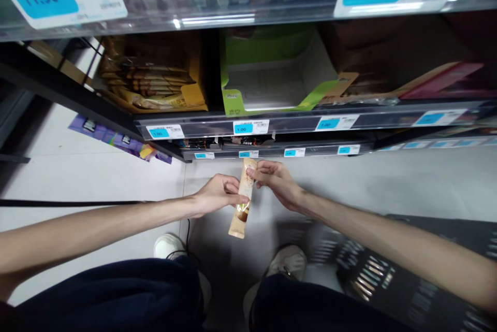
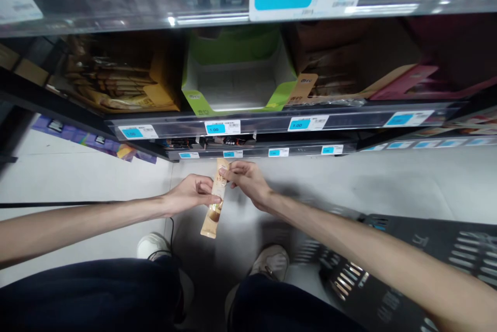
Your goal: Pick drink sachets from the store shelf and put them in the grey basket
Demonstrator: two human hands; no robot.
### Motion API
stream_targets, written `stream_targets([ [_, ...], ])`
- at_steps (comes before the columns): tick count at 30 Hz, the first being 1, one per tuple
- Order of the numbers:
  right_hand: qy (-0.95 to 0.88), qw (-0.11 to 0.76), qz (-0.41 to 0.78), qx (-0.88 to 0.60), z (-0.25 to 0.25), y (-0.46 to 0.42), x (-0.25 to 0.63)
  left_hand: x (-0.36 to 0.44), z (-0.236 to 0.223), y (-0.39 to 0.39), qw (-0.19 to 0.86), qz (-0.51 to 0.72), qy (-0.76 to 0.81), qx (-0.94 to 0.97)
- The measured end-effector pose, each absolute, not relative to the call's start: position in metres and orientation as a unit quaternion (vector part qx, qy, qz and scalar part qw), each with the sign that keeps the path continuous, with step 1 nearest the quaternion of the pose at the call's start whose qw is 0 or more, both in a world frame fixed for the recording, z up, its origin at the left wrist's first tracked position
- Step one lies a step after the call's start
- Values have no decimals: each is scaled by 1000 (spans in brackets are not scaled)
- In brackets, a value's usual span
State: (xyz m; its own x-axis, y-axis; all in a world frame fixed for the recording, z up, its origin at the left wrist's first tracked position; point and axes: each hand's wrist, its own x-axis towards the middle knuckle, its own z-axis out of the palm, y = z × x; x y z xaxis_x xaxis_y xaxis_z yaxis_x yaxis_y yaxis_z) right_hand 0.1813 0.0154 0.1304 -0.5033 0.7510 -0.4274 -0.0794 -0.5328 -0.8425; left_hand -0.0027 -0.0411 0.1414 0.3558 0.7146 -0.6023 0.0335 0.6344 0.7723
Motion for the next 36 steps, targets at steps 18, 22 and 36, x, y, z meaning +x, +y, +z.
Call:
stream_targets([
  [18,-441,266,727,-453,125,17,184,-4,136,-42,720,206,539,386],
  [22,-413,262,744,-454,123,16,184,-5,138,-41,723,209,537,381],
  [36,-243,240,851,-399,129,20,184,-3,143,-47,819,245,441,273],
])
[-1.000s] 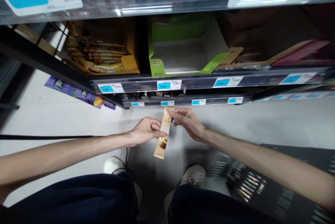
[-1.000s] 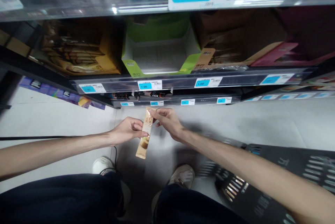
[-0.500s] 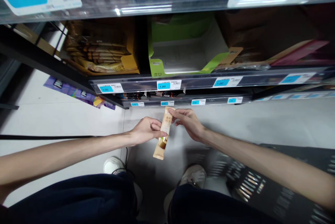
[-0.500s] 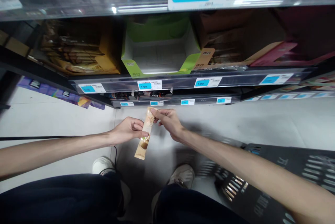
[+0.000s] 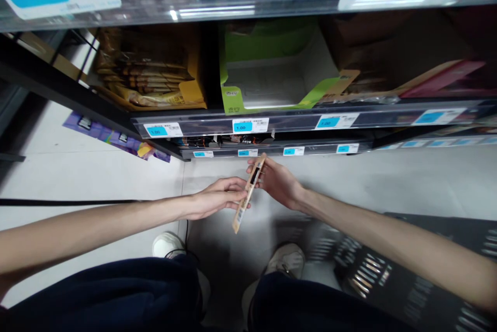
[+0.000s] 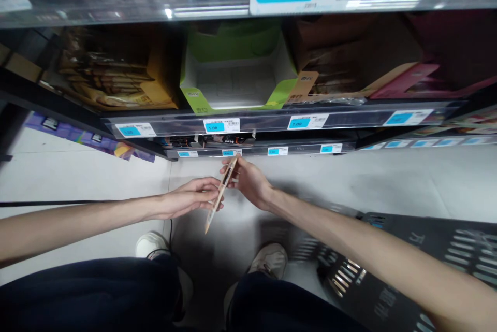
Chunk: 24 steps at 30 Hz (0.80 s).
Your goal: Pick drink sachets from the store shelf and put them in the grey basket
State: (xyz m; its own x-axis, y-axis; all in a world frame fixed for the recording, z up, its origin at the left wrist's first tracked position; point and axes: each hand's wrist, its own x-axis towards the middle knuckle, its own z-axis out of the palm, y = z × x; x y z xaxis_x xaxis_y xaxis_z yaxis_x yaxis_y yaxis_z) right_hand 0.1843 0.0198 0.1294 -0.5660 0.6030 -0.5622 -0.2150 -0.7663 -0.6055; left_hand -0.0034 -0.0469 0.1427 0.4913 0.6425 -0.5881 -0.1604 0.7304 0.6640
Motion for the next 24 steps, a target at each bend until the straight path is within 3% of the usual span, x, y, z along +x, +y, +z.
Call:
stream_targets([
  [6,-256,200,882,-340,128,18,185,-4,136,-49,730,251,515,373],
  [24,-228,189,895,-332,124,20,186,-3,133,-46,715,258,532,372],
])
